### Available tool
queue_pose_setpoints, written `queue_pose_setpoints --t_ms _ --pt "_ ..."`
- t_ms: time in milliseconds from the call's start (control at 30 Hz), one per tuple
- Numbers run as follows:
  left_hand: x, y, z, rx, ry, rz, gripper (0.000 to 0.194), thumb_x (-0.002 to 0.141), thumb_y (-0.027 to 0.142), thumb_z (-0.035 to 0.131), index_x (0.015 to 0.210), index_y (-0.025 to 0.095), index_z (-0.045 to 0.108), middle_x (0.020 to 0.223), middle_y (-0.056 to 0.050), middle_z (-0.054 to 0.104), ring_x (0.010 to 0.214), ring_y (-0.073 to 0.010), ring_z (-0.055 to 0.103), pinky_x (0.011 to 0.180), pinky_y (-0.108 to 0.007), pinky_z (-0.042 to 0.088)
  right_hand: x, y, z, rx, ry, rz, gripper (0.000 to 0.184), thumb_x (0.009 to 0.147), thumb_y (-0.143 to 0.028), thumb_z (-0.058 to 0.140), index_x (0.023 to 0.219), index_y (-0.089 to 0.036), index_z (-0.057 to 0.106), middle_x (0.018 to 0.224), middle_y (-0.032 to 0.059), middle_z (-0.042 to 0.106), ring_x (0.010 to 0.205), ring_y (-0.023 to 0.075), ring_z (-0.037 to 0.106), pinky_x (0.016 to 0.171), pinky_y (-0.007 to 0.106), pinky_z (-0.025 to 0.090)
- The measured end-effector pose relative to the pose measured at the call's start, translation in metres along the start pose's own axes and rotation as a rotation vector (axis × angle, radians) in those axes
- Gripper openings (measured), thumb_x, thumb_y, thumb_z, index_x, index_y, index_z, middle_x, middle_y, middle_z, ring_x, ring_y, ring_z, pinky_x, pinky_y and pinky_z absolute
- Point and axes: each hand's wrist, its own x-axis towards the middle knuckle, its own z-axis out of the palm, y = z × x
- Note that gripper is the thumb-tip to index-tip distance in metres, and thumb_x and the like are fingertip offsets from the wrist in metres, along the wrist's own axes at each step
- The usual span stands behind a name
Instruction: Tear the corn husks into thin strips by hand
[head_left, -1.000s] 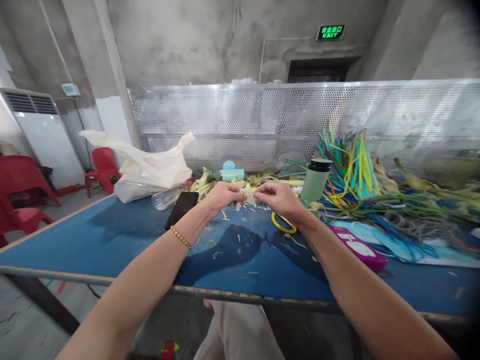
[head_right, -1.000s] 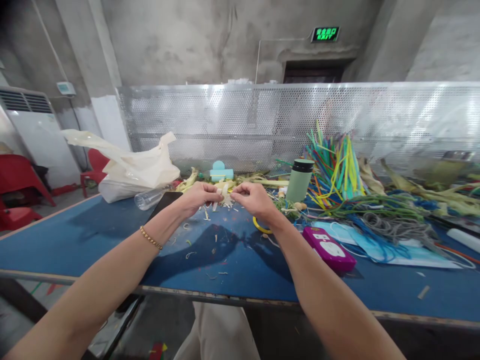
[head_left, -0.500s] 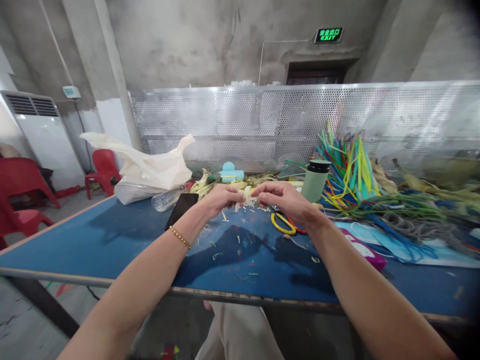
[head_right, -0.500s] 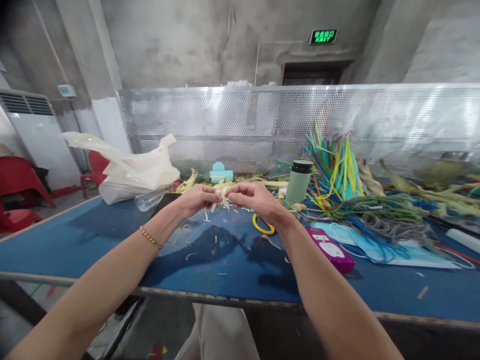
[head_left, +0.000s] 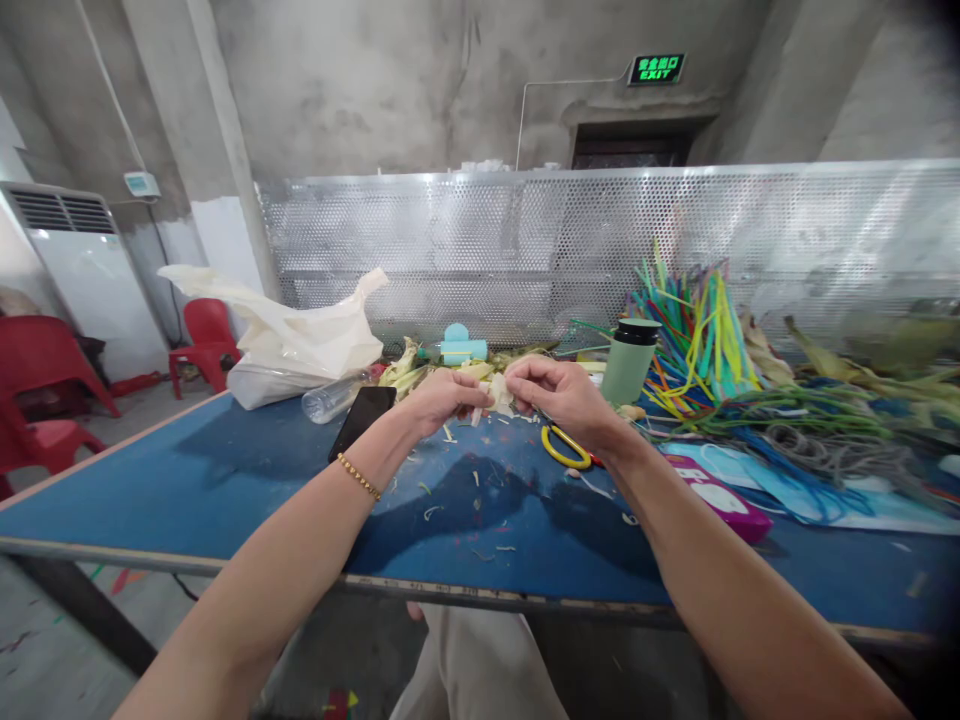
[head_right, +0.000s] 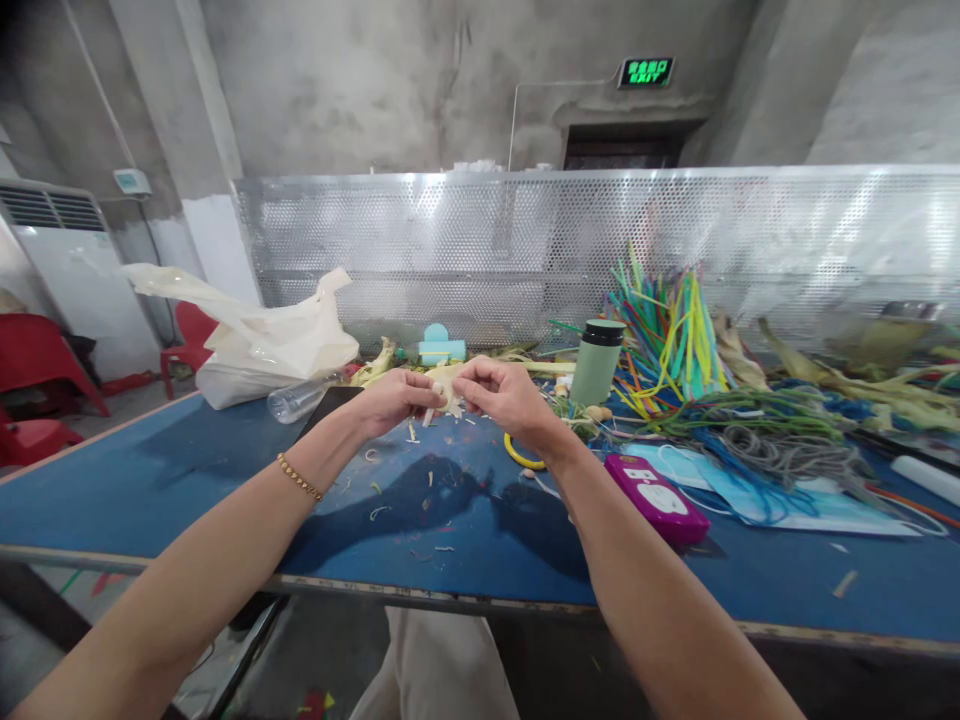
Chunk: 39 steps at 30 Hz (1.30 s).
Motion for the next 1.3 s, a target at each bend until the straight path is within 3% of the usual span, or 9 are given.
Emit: queue_pose_setpoints --t_ms 133,367,567,833,1067,1300 --pt "-0.002 0.002 0.002 -0.024 -0.033 0.000 0.015 0.064 0.021 0.071 0.059 0.011 0.060 0.056 -0.002 0.058 0.048 -0.0066 0.044 0.050 -0.025 0.029 0.001 0.005 0.002 -0.034 -0.032 0.016 0.026 0.084 -0.043 0.060 0.082 -0.017 0.065 0.062 -0.0009 0.056 0.056 0.0107 0.046 0.054 0.027 0.037" --pt "-0.003 0.004 0.002 -0.108 -0.073 0.015 0.017 0.064 0.021 0.075 0.063 0.009 0.063 0.059 -0.003 0.058 0.053 -0.0078 0.050 0.054 -0.025 0.034 0.007 0.012 0.002 -0.320 0.101 -0.064 0.019 0.082 -0.033 0.060 0.075 -0.015 0.066 0.075 0.0030 0.058 0.064 0.0123 0.047 0.059 0.028 0.036" --pt "-0.002 0.001 0.001 -0.085 -0.086 0.029 0.017 0.066 0.022 0.074 0.064 0.009 0.063 0.060 -0.004 0.059 0.052 -0.0080 0.049 0.055 -0.026 0.034 0.005 0.012 0.005 -0.287 0.082 0.009 0.018 0.081 -0.031 0.058 0.074 -0.015 0.062 0.067 0.0015 0.058 0.059 0.0117 0.047 0.057 0.027 0.036" --pt "-0.002 0.002 0.002 -0.055 -0.077 0.021 0.019 0.065 0.024 0.074 0.062 0.011 0.061 0.059 -0.005 0.060 0.052 -0.0084 0.049 0.054 -0.026 0.034 0.006 0.018 0.005 -0.340 0.127 -0.025 0.017 0.079 -0.030 0.058 0.072 -0.015 0.062 0.064 0.0013 0.059 0.057 0.0115 0.047 0.055 0.026 0.036" --pt "-0.002 -0.002 0.003 0.128 -0.017 0.051 0.019 0.065 0.026 0.072 0.058 0.012 0.060 0.056 -0.002 0.057 0.050 -0.0070 0.044 0.051 -0.024 0.030 0.005 0.017 0.008 -0.383 0.062 0.004 0.018 0.077 -0.030 0.059 0.070 -0.015 0.066 0.062 0.0013 0.059 0.057 0.0119 0.049 0.054 0.025 0.034" --pt "-0.004 0.001 0.006 0.159 -0.003 0.046 0.014 0.063 0.021 0.071 0.059 0.011 0.062 0.056 -0.002 0.059 0.051 -0.0076 0.046 0.051 -0.024 0.031 0.004 0.016 0.013 -0.256 0.043 0.025 0.021 0.077 -0.036 0.064 0.079 -0.016 0.062 0.068 0.0025 0.063 0.060 0.0133 0.055 0.056 0.026 0.041"
